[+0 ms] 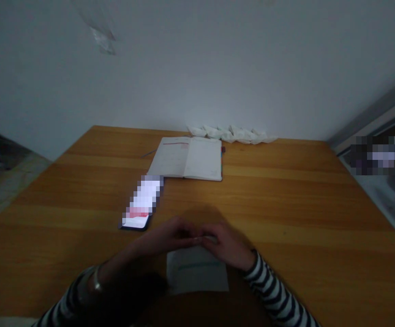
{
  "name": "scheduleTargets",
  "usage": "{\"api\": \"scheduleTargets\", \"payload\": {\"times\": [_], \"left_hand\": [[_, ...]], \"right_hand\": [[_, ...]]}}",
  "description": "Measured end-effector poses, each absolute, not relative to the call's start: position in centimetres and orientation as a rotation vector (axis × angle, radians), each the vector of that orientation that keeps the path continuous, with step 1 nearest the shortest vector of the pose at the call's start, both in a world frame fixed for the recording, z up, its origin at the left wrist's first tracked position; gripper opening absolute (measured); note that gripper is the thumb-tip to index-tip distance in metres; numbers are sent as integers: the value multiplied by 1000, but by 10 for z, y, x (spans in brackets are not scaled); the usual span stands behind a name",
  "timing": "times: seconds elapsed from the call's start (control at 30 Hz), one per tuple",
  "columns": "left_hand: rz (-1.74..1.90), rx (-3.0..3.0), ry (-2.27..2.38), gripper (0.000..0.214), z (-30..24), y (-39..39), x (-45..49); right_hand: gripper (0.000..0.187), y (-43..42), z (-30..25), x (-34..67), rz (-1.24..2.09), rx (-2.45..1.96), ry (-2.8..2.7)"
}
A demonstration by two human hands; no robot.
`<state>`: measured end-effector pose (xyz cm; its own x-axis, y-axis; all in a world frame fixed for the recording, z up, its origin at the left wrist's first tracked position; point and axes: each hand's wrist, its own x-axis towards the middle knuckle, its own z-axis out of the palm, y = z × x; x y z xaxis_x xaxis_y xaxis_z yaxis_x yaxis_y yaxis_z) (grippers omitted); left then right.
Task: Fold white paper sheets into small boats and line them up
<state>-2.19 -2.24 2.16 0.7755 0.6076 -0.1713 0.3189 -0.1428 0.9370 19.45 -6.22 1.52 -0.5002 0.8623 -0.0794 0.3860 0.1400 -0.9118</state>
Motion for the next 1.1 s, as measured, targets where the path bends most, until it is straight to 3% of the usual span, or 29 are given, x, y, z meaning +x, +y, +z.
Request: {"api": "scheduleTargets", "payload": {"times": [0.33, 0.57, 0.77, 1.1], "left_hand": [[319, 1591, 930, 39, 33, 5, -58], [647, 1817, 1099, 30, 44, 4, -49], [247, 2079, 863, 28, 37, -21, -23], [240, 2144, 1004, 34, 42, -14, -35]], "right_hand": [[32, -49, 15, 223, 1438, -1263, -1661], [33, -50, 19, 218, 1422, -1277, -1620], [31, -63, 9, 191, 1292, -1242, -1840], [32, -57, 10, 201, 1361, -1259, -1766]]}}
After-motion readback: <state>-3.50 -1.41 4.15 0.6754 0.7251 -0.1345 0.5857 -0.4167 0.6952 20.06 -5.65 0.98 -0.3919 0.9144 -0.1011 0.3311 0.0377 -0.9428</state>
